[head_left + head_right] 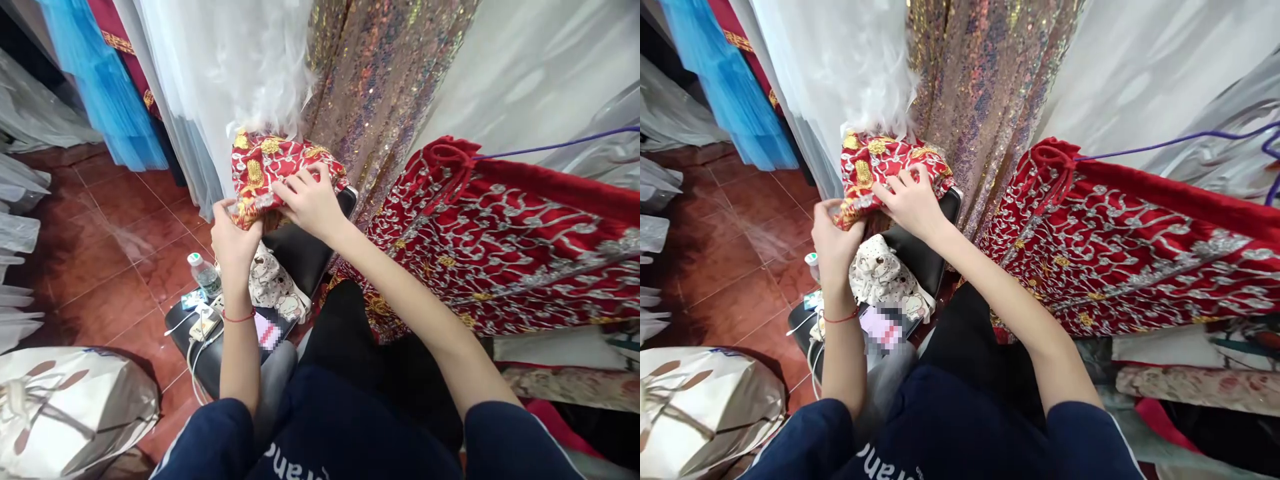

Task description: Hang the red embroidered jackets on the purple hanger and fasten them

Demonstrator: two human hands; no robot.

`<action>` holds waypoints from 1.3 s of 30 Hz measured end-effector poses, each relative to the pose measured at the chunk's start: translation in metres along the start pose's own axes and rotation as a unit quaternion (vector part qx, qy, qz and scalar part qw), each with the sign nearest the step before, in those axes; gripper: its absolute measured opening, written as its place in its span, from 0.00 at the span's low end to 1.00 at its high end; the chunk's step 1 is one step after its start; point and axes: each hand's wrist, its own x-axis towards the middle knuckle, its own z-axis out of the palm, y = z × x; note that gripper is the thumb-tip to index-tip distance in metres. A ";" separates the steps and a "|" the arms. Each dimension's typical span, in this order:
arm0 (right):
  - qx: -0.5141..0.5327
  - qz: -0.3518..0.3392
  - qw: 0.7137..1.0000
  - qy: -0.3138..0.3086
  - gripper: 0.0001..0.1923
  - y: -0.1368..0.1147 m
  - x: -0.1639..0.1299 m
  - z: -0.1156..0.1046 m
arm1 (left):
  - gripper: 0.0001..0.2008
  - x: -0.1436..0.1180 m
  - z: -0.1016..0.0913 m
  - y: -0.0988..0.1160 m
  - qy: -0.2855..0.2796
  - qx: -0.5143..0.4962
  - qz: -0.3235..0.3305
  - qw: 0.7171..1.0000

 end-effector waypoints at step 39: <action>0.222 0.373 0.900 -0.034 0.22 0.110 -0.122 -0.086 | 0.11 -0.121 0.075 0.089 -0.377 -0.301 0.057 0.874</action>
